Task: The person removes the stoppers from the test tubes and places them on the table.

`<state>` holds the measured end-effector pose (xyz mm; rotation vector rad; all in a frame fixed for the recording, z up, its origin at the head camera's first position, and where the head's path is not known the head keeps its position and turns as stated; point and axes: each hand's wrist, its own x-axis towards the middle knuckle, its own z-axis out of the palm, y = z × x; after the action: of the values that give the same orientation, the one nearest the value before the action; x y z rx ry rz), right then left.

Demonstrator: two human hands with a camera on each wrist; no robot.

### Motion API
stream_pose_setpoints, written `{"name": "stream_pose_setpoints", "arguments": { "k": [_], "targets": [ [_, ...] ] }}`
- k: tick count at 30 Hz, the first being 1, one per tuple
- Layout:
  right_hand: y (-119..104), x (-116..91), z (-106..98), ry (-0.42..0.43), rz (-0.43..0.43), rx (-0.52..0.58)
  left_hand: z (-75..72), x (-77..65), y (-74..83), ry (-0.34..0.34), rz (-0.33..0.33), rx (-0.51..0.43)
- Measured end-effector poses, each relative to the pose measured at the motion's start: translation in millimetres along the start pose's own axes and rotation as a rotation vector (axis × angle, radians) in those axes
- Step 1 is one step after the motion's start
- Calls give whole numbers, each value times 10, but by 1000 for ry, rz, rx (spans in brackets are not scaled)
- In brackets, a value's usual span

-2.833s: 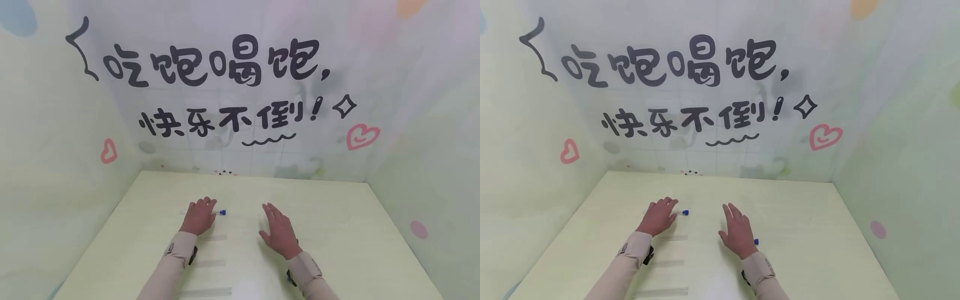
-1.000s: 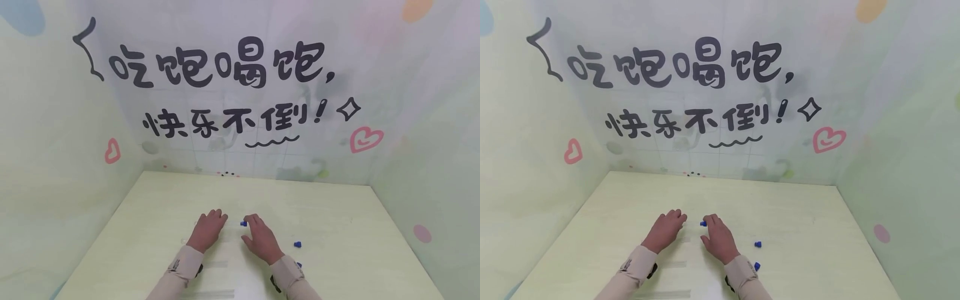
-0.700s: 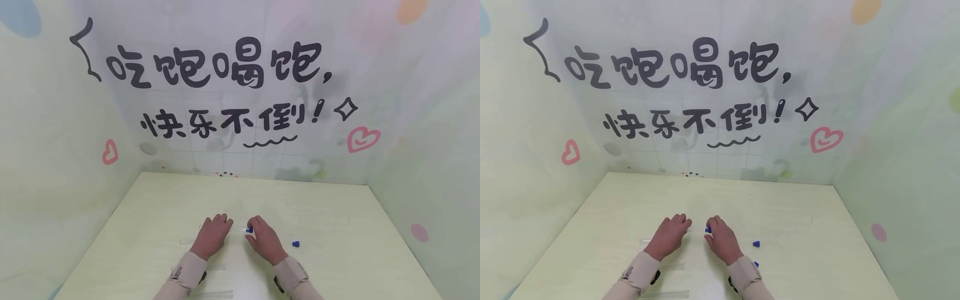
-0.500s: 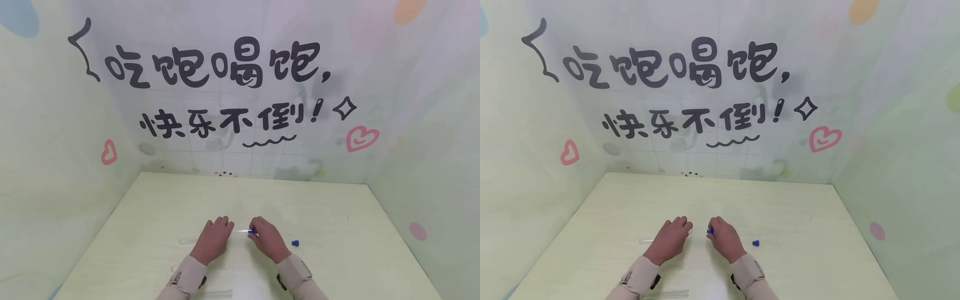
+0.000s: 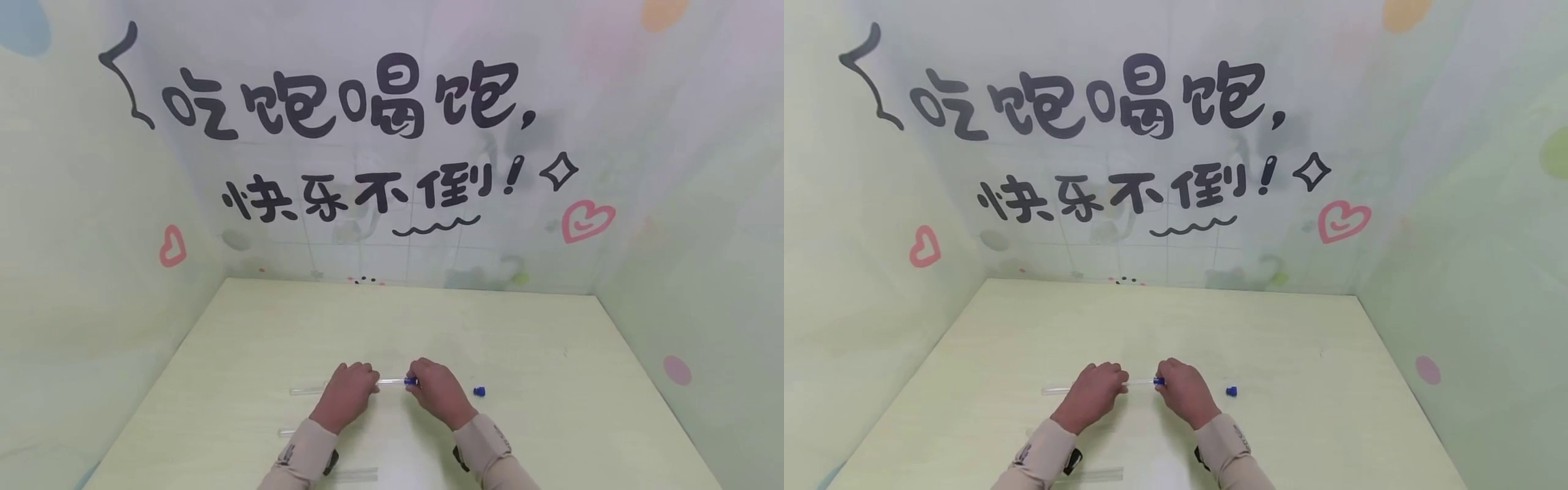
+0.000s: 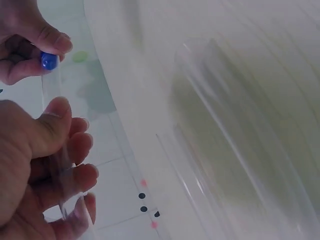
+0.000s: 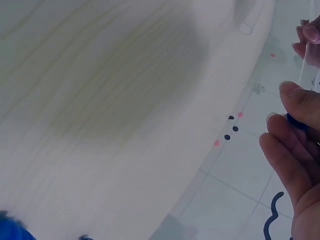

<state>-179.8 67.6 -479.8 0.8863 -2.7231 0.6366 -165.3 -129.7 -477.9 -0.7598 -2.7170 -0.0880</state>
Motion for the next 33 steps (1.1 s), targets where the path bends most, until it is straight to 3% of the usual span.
{"name": "stream_pose_setpoints", "arguments": {
  "k": [7, 9, 12, 16, 22, 25, 29, 33],
  "targets": [
    [-9, -50, 28, 223, -135, -167, -105, 36, -56, -226, -51, -400],
    [-15, -56, 34, 292, -178, -205, -125, 43, -86, -252, -55, -481],
    [-18, -58, 38, 373, -234, -266, -144, 53, -121, -238, -23, -544],
    [-22, -65, 17, 357, -238, -270, -147, 56, -125, -195, 3, -533],
    [-32, -57, -58, 159, -117, -133, -110, 46, -76, -132, -16, -407],
    [-17, -46, -94, 107, -94, -108, -79, 34, -49, -85, -6, -326],
    [20, -24, -142, 73, -79, -73, -26, 6, -9, 21, 9, -217],
    [44, -8, -190, 44, -59, -22, 13, -9, 25, 152, 6, -185]
  ]
}}
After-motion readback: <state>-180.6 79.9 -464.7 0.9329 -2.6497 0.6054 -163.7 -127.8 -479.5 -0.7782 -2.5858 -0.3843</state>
